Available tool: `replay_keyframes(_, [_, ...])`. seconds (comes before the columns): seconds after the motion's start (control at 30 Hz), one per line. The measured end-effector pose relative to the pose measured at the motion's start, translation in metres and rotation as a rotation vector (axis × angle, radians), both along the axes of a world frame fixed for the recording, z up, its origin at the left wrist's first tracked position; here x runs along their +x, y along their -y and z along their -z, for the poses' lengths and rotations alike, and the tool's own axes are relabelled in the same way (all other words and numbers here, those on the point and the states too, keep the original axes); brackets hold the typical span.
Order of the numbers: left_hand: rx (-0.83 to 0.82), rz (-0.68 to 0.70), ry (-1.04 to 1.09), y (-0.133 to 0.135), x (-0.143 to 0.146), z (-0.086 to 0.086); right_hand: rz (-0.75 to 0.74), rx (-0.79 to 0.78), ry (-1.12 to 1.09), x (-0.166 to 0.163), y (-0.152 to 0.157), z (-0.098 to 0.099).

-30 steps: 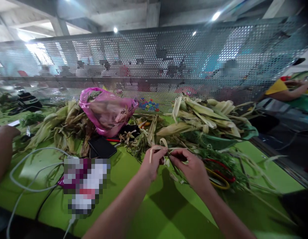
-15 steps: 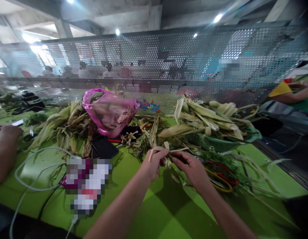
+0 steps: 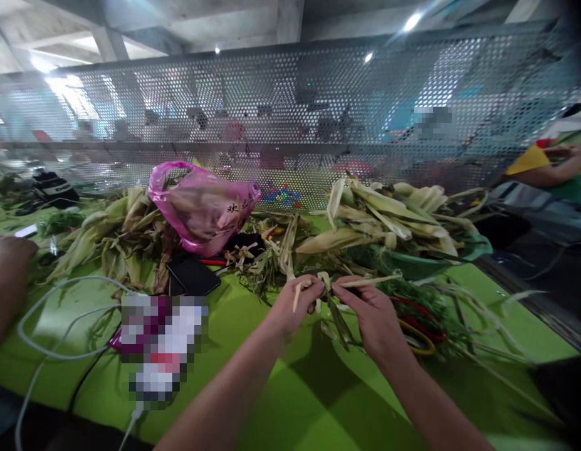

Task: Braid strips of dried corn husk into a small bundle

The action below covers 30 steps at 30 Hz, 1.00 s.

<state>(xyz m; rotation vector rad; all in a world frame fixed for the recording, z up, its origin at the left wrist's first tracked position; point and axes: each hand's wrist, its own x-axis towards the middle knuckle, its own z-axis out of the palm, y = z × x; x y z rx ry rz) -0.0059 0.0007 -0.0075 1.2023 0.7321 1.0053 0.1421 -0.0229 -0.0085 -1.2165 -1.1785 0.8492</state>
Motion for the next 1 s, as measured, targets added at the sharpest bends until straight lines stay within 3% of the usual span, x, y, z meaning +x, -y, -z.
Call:
replay_keyframes(0.2, [0.024, -0.011, -0.011, 0.0, -0.001, -0.002, 0.022, -0.031, -0.002, 0.0, 0.001, -0.004])
replay_keyframes(0.37, [-0.139, -0.032, 0.067, -0.001, -0.002, -0.007, -0.011, -0.033, 0.07, 0.005, 0.004, -0.011])
replay_keyframes(0.57, [-0.245, 0.047, 0.265, -0.005, -0.001, -0.002, -0.128, -0.075, 0.047, 0.003, 0.002, -0.013])
replay_keyframes(1.0, [-0.306, 0.071, 0.29, -0.005, -0.005, -0.002, -0.059, -0.01, 0.105, 0.007, -0.001, -0.007])
